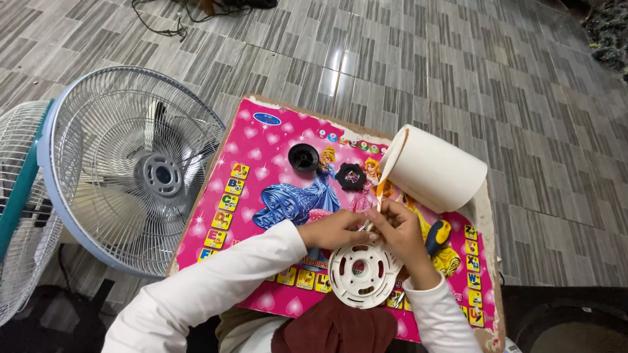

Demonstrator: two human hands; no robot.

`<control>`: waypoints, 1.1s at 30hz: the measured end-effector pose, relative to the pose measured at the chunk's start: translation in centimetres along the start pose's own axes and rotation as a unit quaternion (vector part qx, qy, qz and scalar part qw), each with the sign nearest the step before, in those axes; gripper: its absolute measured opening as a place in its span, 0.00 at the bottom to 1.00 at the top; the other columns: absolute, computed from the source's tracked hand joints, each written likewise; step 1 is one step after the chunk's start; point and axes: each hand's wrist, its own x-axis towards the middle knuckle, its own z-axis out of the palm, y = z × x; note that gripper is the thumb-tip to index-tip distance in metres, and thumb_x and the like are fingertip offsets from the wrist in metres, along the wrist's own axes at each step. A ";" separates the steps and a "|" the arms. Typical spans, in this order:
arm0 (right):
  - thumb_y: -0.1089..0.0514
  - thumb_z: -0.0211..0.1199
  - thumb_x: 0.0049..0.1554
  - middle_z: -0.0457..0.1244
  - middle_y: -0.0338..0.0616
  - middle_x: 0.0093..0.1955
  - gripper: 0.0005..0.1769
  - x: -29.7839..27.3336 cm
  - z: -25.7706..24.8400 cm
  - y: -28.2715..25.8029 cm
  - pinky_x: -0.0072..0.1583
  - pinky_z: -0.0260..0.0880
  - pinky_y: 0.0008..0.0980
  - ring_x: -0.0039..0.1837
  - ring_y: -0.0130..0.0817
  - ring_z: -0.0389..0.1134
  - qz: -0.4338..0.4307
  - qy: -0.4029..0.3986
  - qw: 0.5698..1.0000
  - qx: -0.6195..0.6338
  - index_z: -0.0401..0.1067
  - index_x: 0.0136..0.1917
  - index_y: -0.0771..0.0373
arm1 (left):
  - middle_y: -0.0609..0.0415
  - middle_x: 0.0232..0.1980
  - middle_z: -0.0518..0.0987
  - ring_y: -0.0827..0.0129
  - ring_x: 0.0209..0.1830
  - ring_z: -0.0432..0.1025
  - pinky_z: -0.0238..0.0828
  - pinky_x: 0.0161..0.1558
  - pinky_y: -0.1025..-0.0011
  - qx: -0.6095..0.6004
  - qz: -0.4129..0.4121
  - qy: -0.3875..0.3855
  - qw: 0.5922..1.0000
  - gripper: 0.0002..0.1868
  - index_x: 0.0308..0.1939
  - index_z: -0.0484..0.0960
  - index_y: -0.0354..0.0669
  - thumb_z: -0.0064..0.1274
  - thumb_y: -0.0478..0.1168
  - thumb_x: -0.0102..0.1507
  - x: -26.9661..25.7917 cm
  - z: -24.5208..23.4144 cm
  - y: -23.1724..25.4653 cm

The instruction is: Applying a substance to a plastic appliance component using a small brush on a work table

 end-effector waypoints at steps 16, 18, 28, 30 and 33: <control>0.62 0.74 0.56 0.61 0.48 0.23 0.17 -0.1 0.0 -0.1 0.30 0.71 0.22 0.28 0.29 0.70 -0.046 0.025 0.998 -0.023 0.67 0.35 0.68 | 0.50 0.24 0.81 0.61 0.28 0.77 0.73 0.34 0.64 -0.022 -0.032 0.035 0.999 0.12 0.37 0.84 0.46 0.57 0.50 0.61 0.4 0.1 -0.9; 0.62 0.73 0.55 0.62 0.49 0.22 0.16 -0.4 0.3 -1.1 0.30 0.69 0.21 0.27 0.29 0.70 -0.063 0.023 0.997 -0.040 0.68 0.33 0.67 | 0.56 0.23 0.80 0.67 0.28 0.77 0.74 0.34 0.67 -0.033 -0.031 0.036 0.998 0.10 0.38 0.84 0.48 0.57 0.48 0.61 0.4 0.1 -0.9; 0.54 0.74 0.56 0.63 0.47 0.19 0.21 -1.1 1.3 -4.4 0.30 0.63 0.25 0.23 0.33 0.65 -0.179 0.070 0.965 -0.177 0.66 0.30 0.60 | 0.56 0.23 0.81 0.68 0.28 0.78 0.74 0.34 0.67 -0.031 -0.031 0.040 0.998 0.08 0.39 0.85 0.55 0.58 0.49 0.60 0.7 0.2 -1.9; 0.55 0.74 0.56 0.63 0.44 0.21 0.21 -1.3 1.5 -4.8 0.33 0.66 0.30 0.24 0.41 0.64 -0.231 0.087 0.950 -0.193 0.65 0.29 0.58 | 0.55 0.24 0.81 0.68 0.29 0.78 0.74 0.35 0.68 -0.036 -0.026 0.047 0.998 0.09 0.42 0.85 0.53 0.58 0.47 0.60 1.1 0.5 -2.4; 0.53 0.75 0.54 0.63 0.42 0.22 0.21 -1.3 1.3 -3.7 0.35 0.66 0.31 0.26 0.43 0.64 -0.253 0.102 0.940 -0.206 0.66 0.29 0.56 | 0.54 0.24 0.81 0.66 0.29 0.77 0.74 0.36 0.66 -0.037 -0.020 0.053 0.998 0.10 0.45 0.86 0.52 0.57 0.46 0.61 0.8 0.5 -2.3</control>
